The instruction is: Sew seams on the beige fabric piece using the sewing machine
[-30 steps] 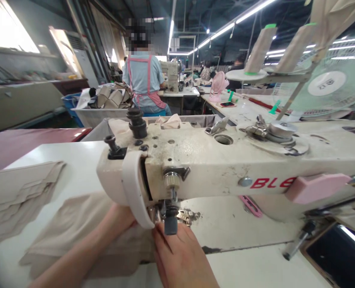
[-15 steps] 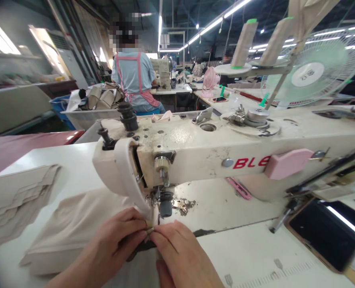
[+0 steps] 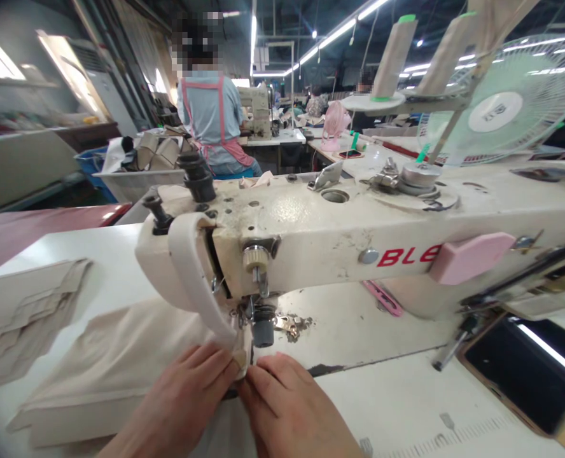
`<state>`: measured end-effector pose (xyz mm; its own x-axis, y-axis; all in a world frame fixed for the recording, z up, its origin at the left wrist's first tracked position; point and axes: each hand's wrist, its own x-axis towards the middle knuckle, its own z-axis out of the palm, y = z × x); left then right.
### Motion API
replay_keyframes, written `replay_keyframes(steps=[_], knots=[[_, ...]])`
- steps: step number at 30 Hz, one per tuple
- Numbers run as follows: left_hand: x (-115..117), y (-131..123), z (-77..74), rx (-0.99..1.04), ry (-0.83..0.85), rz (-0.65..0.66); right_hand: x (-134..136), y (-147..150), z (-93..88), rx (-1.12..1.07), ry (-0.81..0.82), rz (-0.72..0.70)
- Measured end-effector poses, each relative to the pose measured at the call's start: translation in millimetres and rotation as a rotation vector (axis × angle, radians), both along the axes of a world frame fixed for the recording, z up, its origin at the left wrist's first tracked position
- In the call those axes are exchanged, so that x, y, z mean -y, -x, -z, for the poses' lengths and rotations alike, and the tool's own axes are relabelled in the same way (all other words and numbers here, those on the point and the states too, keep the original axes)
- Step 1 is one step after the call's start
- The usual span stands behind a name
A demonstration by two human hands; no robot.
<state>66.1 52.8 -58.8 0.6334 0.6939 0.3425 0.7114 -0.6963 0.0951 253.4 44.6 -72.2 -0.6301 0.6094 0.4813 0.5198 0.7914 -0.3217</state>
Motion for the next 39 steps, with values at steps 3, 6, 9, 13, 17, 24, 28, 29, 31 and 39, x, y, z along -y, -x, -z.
replay_keyframes(steps=[3, 6, 9, 13, 17, 24, 28, 29, 31, 39], knots=[[-0.1, -3.8, 2.2, -0.001, -0.033, -0.020, -4.9, -6.0, -6.1, 0.047, -0.006, -0.047], [-7.9, -3.4, 5.1, 0.061, -0.015, -0.031, -12.6, -11.6, -16.9, 0.119, 0.023, -0.067], [-21.0, -0.7, 8.4, 0.121, -0.017, -0.043, -20.0, -13.0, -24.7, 0.141, 0.070, -0.036], [-33.8, 2.5, 7.6, 0.166, -0.030, -0.027, -24.6, -11.2, -28.5, 0.128, 0.130, 0.004], [-35.4, 4.1, 1.0, 0.306, -0.048, 0.015, -24.0, -11.2, -28.0, 0.123, 0.126, 0.032], [-37.6, 4.0, 0.4, 0.319, -0.067, 0.006, -24.6, -10.4, -22.7, 0.098, 0.080, 0.042], [-38.2, 0.0, 3.6, 0.268, -0.162, -0.034, -26.4, -9.9, -19.6, 0.077, 0.073, 0.042], [-38.1, -0.6, 5.0, 0.264, -0.188, -0.060, -26.6, -9.9, -18.9, 0.070, 0.063, 0.043], [-37.9, -1.0, 8.3, 0.238, -0.213, -0.077, -27.0, -9.8, -17.9, 0.065, 0.042, 0.050], [-38.1, 2.8, 7.7, 0.234, -0.103, -0.034, -26.2, -9.4, -19.3, 0.081, 0.044, 0.058]])
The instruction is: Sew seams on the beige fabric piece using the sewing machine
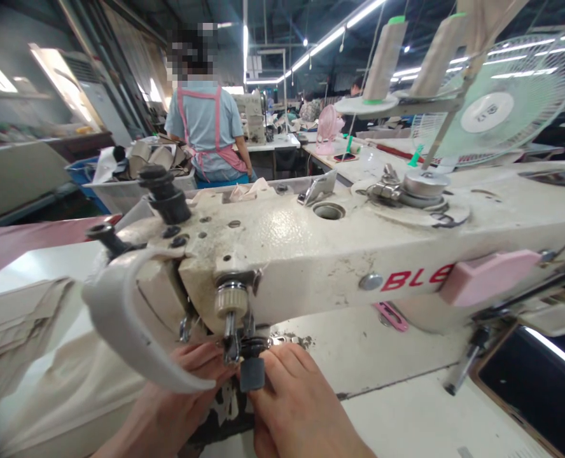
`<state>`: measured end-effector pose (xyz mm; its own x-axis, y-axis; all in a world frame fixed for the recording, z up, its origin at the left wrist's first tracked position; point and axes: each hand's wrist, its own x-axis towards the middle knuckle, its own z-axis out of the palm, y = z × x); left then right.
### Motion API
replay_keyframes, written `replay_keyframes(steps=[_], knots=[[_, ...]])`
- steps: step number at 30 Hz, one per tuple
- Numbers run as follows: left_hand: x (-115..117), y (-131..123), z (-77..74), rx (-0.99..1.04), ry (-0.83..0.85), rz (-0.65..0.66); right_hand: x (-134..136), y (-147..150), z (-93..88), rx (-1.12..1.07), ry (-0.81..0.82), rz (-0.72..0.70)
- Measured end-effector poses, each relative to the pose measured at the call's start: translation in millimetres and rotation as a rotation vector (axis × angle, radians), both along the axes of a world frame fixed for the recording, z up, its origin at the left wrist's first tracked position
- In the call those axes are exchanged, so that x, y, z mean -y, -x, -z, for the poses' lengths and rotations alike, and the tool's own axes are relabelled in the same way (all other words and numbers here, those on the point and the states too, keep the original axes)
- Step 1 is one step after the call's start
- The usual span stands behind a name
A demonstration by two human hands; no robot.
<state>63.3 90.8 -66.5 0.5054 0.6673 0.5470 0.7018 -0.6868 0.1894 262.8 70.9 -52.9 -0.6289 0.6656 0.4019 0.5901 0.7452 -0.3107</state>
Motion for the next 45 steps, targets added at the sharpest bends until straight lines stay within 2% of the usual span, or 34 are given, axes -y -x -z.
replay_keyframes(steps=[4, 11, 17, 21, 26, 32, 38, 45], knots=[[1.4, -0.1, -3.3, 0.111, 0.105, 0.003, 1.9, -1.1, -1.8, -0.009, 0.008, 0.024], [2.3, -1.4, -2.4, 0.204, 0.047, -0.011, 0.2, -1.8, 1.1, -0.003, 0.009, 0.010], [3.3, -1.6, -3.5, 0.151, 0.144, -0.022, 0.1, -5.8, 1.1, -0.055, 0.024, -0.003], [3.2, -2.6, -1.8, 0.142, 0.063, -0.023, 3.4, -10.1, 2.8, -0.083, 0.088, 0.031], [2.9, -4.4, -7.5, 0.019, 0.009, 0.014, 2.5, -8.3, 3.3, -0.045, 0.140, 0.047], [2.1, -2.0, -6.4, 0.107, 0.236, -0.041, -2.4, -2.7, 1.6, -0.106, 0.126, 0.064], [0.7, -3.0, -0.8, 0.071, 0.062, 0.010, 0.5, -5.7, 1.1, -0.160, 0.173, 0.070], [3.0, -5.1, -4.9, 0.066, 0.085, 0.033, 0.4, -6.2, 0.9, -0.084, 0.128, 0.075]])
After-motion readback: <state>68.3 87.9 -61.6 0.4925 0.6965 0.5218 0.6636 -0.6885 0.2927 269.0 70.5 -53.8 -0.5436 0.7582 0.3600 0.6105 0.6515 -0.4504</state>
